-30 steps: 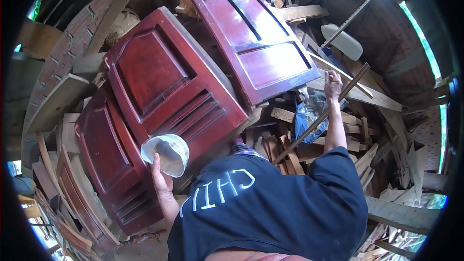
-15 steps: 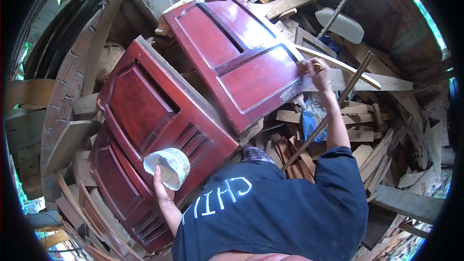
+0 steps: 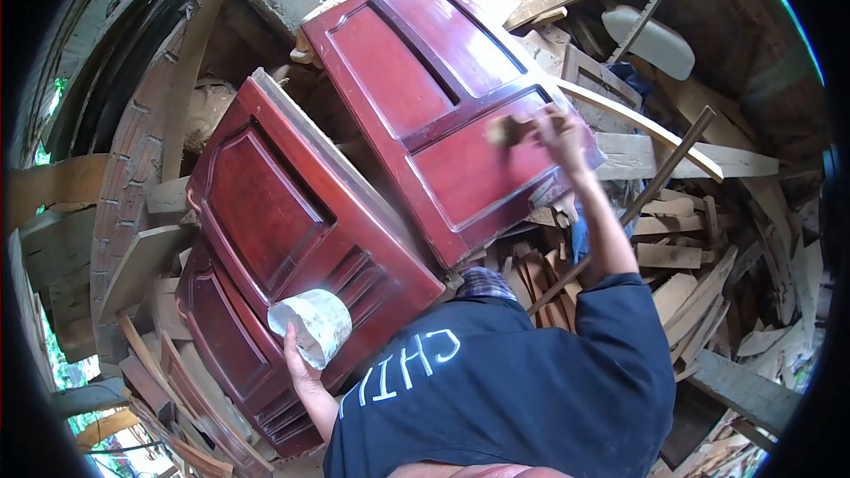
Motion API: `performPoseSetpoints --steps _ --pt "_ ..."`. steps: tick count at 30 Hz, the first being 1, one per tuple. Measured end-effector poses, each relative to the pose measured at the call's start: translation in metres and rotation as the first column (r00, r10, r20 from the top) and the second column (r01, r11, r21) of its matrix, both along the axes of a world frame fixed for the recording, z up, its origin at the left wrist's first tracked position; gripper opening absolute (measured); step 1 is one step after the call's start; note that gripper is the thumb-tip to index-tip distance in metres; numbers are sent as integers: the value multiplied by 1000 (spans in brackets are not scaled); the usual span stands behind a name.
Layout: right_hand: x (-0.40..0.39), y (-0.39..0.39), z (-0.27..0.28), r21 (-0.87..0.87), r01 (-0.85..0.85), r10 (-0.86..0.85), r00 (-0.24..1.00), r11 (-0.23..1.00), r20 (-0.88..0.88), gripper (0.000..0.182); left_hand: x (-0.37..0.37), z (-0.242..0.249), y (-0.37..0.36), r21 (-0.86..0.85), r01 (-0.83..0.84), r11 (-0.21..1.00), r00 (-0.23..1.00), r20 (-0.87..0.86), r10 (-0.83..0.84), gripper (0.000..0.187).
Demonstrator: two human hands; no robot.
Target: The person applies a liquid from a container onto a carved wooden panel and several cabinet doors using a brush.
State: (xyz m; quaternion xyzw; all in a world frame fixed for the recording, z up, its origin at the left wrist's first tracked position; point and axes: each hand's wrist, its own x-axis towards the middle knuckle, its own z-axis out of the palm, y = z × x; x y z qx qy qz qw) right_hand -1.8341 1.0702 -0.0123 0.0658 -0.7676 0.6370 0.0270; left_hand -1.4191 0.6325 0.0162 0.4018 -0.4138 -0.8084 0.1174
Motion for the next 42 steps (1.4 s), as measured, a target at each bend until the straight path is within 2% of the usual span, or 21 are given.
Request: performPoseSetpoints --steps 1,3,5,6,7,8,10,13,15,16,17,19,21,23,27,28,31,33,36,38,42 --pt "-27 26 1 169 107 -73 978 980 -197 11 -1 0 0 0 -11 1000 1000 -2 11 68" --pt "-52 47 12 534 444 -152 851 719 -503 13 0 0 2 26 -20 999 1000 -17 20 70" --pt "-54 23 20 656 499 6 794 567 -608 12 2 -1 1 9 -26 1000 1000 -6 26 72" --pt "-45 -7 25 878 408 189 869 250 -458 5 2 -2 -1 -10 -15 1000 1000 2 15 74" --pt "-34 -27 19 585 155 192 852 796 -486 9 3 -3 -4 -11 -17 1000 1000 3 17 74" --pt "-17 -61 22 480 25 224 862 877 -455 13 6 -5 -6 -14 -24 1000 1000 14 24 76" --pt "21 -121 28 334 -144 311 793 931 -523 12 3 1 -2 -1 -23 1000 1000 13 23 79" --pt "44 -149 51 174 -367 406 838 914 -364 9 -1 7 3 -10 -43 999 999 34 43 79" --pt "21 -121 43 -140 -424 438 894 895 91 9 -3 8 6 -36 -68 997 996 52 70 78" --pt "-5 -99 16 -127 -332 325 943 935 -67 6 -3 7 7 -59 -95 994 993 62 99 77" --pt "-26 -72 29 -69 -229 235 968 971 87 4 -2 7 8 -53 -102 993 992 67 105 77" --pt "-74 -13 20 153 -54 41 996 987 83 14 -1 7 8 -47 -82 996 991 102 86 78" --pt "-102 22 33 570 243 41 898 785 -438 15 -5 9 10 -55 -87 995 988 120 93 78" --pt "-96 25 51 556 263 85 849 789 -522 15 -10 12 12 -62 -80 995 986 139 88 77" --pt "-64 43 38 538 -16 210 930 843 -302 16 -7 10 10 -70 -85 994 986 139 94 78" --pt "-61 56 40 567 -157 220 975 808 -44 18 -7 9 9 -60 -78 995 988 129 85 78" --pt "-33 82 80 754 -154 31 984 639 175 24 0 6 1 -45 -63 997 993 102 67 77" --pt "-22 78 95 830 -34 36 999 556 17 23 1 -1 -2 -20 -47 999 997 57 48 77" --pt "-14 60 77 655 149 0 975 741 -222 17 3 -5 -7 13 -22 1000 999 24 22 76" --pt "-6 43 46 930 71 45 995 360 -94 19 4 -6 -9 8 -7 1000 1000 11 7 75" --pt "41 -36 72 630 -213 239 970 747 45 22 2 -4 -6 -12 33 999 999 -34 -33 73"
